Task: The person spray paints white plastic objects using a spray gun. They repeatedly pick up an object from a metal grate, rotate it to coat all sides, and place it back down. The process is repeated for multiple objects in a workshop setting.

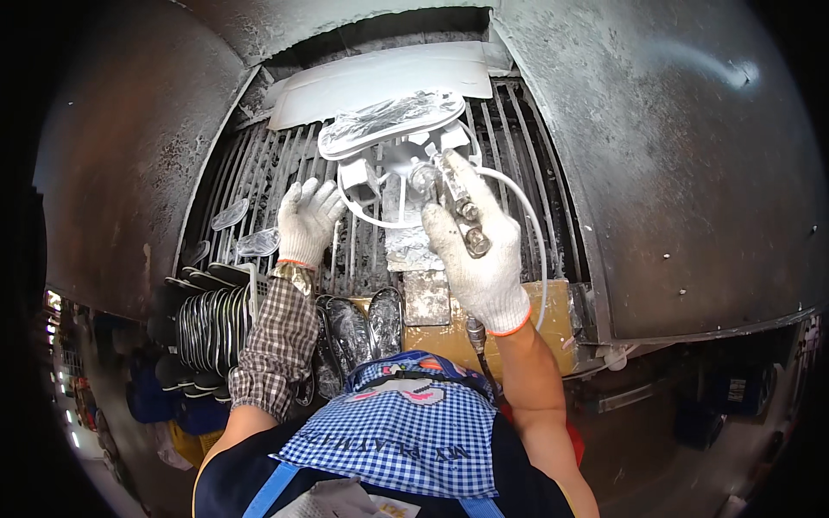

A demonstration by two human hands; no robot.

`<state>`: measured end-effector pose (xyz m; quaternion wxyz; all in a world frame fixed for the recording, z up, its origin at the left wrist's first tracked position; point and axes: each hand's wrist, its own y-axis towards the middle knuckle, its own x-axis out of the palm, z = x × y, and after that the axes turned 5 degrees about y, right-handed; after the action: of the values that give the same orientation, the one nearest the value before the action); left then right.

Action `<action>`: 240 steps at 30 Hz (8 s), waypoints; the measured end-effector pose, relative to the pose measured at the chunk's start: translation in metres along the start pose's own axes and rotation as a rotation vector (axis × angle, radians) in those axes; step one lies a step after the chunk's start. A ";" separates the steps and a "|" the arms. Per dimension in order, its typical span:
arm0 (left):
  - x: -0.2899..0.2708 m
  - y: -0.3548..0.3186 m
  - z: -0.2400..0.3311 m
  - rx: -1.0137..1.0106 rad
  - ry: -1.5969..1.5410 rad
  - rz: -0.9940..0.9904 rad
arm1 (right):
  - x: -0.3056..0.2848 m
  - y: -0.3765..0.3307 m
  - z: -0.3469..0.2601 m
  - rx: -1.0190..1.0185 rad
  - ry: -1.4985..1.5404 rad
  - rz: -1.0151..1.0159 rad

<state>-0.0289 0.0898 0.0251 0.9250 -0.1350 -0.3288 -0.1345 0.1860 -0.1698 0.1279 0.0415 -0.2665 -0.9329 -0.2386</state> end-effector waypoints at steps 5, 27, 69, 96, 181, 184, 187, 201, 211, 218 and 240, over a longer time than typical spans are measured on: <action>0.002 0.002 0.000 0.010 -0.005 -0.007 | -0.002 -0.008 0.006 0.104 0.267 -0.073; 0.140 -0.062 -0.063 0.001 -0.068 -0.237 | -0.085 -0.106 0.091 0.449 -0.092 0.120; -0.190 0.079 -0.051 -0.185 -0.368 0.507 | -0.072 -0.173 0.149 0.838 -0.370 0.164; -0.085 -0.041 -0.036 -0.341 1.627 -0.402 | -0.057 -0.155 0.145 0.851 -0.393 0.057; 0.013 0.004 -0.030 0.295 0.718 0.331 | -0.082 -0.148 0.124 0.305 -0.225 0.104; -0.027 -0.020 -0.069 0.085 0.582 0.289 | -0.067 -0.123 0.098 0.204 -0.466 -0.167; -0.025 -0.043 -0.089 -0.095 0.557 0.028 | -0.046 -0.110 0.074 0.333 -0.221 -0.160; 0.005 -0.077 -0.103 0.002 0.375 -0.450 | 0.011 -0.049 0.049 0.172 -0.090 -0.212; 0.044 -0.083 -0.080 -0.261 0.069 -0.319 | 0.043 -0.016 -0.010 0.094 0.329 -0.306; 0.030 -0.074 -0.091 -0.276 0.056 -0.369 | 0.043 0.003 -0.008 -0.032 0.142 -0.191; 0.032 -0.081 -0.094 -0.346 -0.056 -0.337 | 0.011 0.007 0.018 0.044 0.060 0.068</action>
<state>0.0213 -0.0221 -0.0114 0.8430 -0.2385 -0.3444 -0.3374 0.1812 -0.1505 0.1174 0.0835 -0.2898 -0.9267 -0.2243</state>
